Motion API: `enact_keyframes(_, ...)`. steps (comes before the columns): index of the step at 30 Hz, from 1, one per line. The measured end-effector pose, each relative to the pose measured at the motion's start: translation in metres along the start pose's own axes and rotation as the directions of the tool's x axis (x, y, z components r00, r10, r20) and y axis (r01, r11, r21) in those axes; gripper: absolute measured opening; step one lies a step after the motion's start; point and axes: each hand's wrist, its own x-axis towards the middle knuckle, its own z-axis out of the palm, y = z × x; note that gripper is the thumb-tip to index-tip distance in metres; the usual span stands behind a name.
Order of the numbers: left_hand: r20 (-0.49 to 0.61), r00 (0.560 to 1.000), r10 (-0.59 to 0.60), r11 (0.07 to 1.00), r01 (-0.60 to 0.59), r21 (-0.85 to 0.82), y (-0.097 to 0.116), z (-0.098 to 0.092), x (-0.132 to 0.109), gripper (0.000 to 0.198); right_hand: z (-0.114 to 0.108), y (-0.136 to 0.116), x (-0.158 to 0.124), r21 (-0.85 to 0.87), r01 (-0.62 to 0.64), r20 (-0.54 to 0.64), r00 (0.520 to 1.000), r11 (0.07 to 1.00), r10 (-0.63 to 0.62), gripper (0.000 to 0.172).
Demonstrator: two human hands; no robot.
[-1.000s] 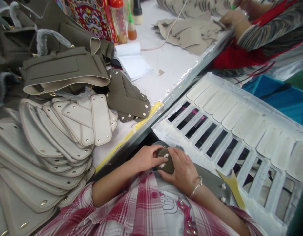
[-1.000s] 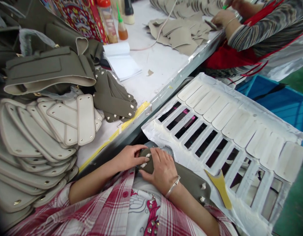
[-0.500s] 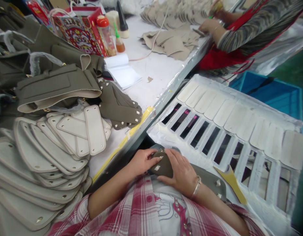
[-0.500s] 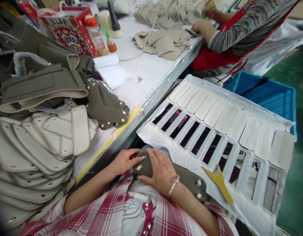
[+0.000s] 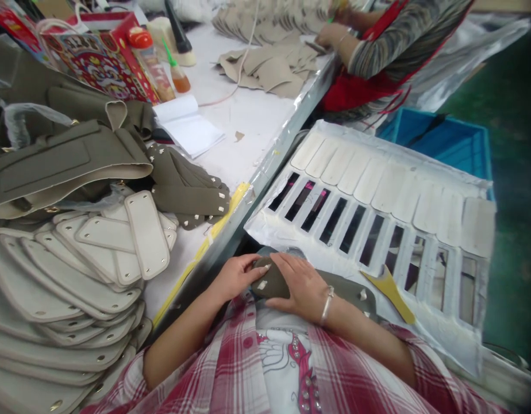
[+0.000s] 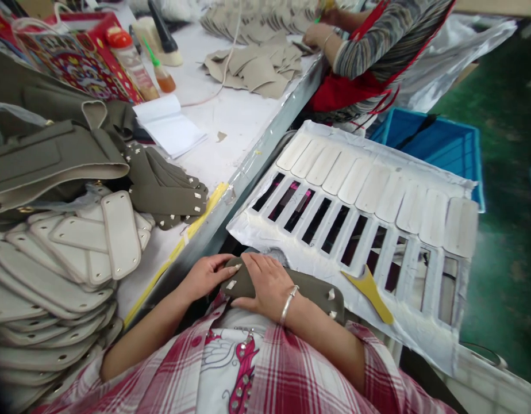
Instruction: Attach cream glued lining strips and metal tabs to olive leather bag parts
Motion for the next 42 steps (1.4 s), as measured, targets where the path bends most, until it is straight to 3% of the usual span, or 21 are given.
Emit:
enact_keyframes(4, -0.039, 0.999, -0.003, 0.999, 0.004, 0.039, -0.001, 0.003, 0.000, 0.041, -0.014, 0.041, -0.065, -0.242, -0.078, -0.134, 0.990, 0.967, 0.046, 0.098)
enact_keyframes(8, -0.062, 0.998, -0.004, 1.000, 0.005, 0.029, -0.004, 0.007, 0.001, 0.042, -0.008, 0.053, -0.097, -0.378, -0.067, -0.080, 0.996, 0.924, 0.040, 0.090)
enact_keyframes(14, -0.091, 0.996, -0.005, 0.999, 0.008, 0.036, -0.007, 0.007, 0.000, 0.043, 0.008, 0.030, -0.068, -0.370, -0.085, -0.034, 0.996, 0.925, 0.078, 0.089)
enact_keyframes(21, -0.095, 0.995, -0.009, 1.000, 0.011, 0.022, -0.009, 0.006, -0.001, 0.043, 0.006, 0.015, -0.039, -0.171, -0.122, 0.002, 0.992, 0.978, 0.124, 0.077)
enact_keyframes(28, -0.086, 0.996, 0.008, 1.000, -0.009, -0.012, -0.010, 0.003, 0.000, 0.040, 0.010, 0.001, -0.021, -0.110, -0.128, 0.007, 0.992, 0.986, 0.130, 0.072)
enact_keyframes(42, -0.059, 0.998, 0.019, 1.000, -0.019, 0.002, -0.013, 0.001, 0.001, 0.039, 0.015, -0.006, -0.009, -0.042, -0.143, -0.073, 0.987, 0.989, 0.140, 0.067)
